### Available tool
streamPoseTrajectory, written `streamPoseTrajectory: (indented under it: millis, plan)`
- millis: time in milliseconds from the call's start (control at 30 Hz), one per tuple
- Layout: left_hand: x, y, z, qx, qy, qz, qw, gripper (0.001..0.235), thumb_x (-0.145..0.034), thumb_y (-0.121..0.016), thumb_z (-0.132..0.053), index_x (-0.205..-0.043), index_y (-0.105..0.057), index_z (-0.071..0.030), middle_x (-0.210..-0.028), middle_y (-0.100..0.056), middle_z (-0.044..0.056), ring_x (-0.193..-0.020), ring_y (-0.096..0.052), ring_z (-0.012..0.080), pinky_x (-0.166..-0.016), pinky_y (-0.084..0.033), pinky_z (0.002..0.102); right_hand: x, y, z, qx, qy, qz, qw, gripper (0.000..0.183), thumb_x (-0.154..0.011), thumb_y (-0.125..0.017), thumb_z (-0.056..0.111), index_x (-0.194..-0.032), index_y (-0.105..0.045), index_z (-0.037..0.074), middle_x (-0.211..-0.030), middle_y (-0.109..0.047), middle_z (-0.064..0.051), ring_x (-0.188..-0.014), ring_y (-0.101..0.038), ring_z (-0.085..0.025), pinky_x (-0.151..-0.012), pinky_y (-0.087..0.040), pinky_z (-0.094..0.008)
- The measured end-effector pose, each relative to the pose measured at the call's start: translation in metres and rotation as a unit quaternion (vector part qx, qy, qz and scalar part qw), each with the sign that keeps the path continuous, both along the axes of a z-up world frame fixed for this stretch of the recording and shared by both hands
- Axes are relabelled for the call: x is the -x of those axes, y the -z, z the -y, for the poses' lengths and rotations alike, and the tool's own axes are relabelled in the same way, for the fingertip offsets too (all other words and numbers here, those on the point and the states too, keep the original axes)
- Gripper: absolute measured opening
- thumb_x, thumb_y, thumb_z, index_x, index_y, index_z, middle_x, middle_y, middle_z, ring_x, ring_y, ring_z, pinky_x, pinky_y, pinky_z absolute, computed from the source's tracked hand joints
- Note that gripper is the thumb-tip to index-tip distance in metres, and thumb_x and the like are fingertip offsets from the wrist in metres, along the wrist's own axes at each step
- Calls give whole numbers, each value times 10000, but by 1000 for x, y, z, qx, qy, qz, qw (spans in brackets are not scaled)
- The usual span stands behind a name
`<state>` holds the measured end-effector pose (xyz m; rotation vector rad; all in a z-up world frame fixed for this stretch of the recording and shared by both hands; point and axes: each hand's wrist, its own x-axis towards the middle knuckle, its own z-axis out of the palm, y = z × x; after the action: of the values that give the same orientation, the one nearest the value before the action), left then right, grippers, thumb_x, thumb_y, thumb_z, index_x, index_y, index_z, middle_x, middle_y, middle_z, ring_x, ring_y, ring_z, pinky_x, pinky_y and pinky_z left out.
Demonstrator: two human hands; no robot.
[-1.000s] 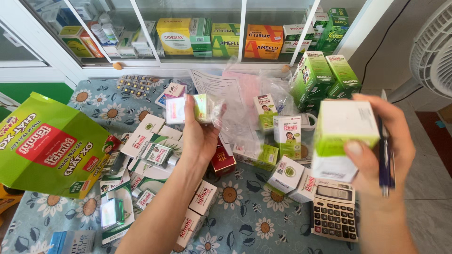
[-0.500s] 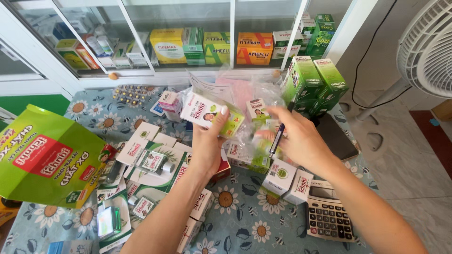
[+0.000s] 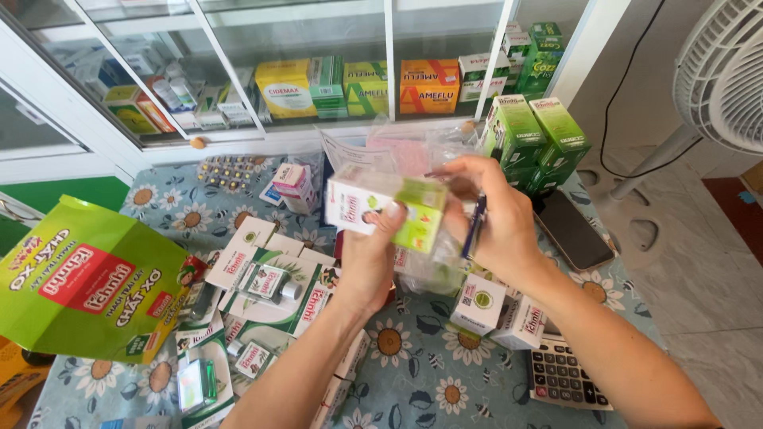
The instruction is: The person writes on small white boxes with a pen, then uses scissors to cut open plastic-wrapped packages containing more boxes. They continue writing on the boxes and arranging them on a table covered with a floral cloth, alongside a calculator and other items.
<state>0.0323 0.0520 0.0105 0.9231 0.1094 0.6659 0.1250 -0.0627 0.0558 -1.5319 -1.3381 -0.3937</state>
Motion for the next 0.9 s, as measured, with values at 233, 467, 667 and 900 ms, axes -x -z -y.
streamPoseTrajectory:
  millis: [233,467,667,900]
  plan:
    - [7,11,-9,83,105,34,990,633,-712,-648,-386,-1194,-393,-63,-1148,-493,50,-1089,-461,182,-944,-350,359,-8,8,3,75,-141,-237,958,159,-859,-484,7,-999,-559,-4,-814,-580,-40,-721,-543,-59,-625,-454,-200]
    - [4,7,-7,64,90,-26,994,680,-766,-561,-453,-1248,-120,-263,-1290,-347,2,-1170,-391,163,-885,-373,503,-6,2,3,65,52,106,991,359,-676,-582,-73,-1018,-593,37,-736,-573,-69,-674,-566,-162,-616,-435,-249]
    - [6,-11,1,55,177,-70,980,821,-659,-673,-265,-1279,-145,-164,-1226,-382,117,-1098,-432,254,-854,-418,476,-10,-6,7,63,-112,114,985,246,-613,-641,86,-845,-563,63,-807,-549,-74,-722,-542,-209,-622,-432,-273]
    - [6,-7,11,-156,172,-84,969,915,-623,-706,-164,-1326,-121,-131,-1252,-390,96,-1159,-395,231,-967,-333,378,-33,-3,23,37,-135,-241,960,23,-877,-530,45,-873,-546,60,-706,-532,7,-602,-508,-51,-523,-432,-172]
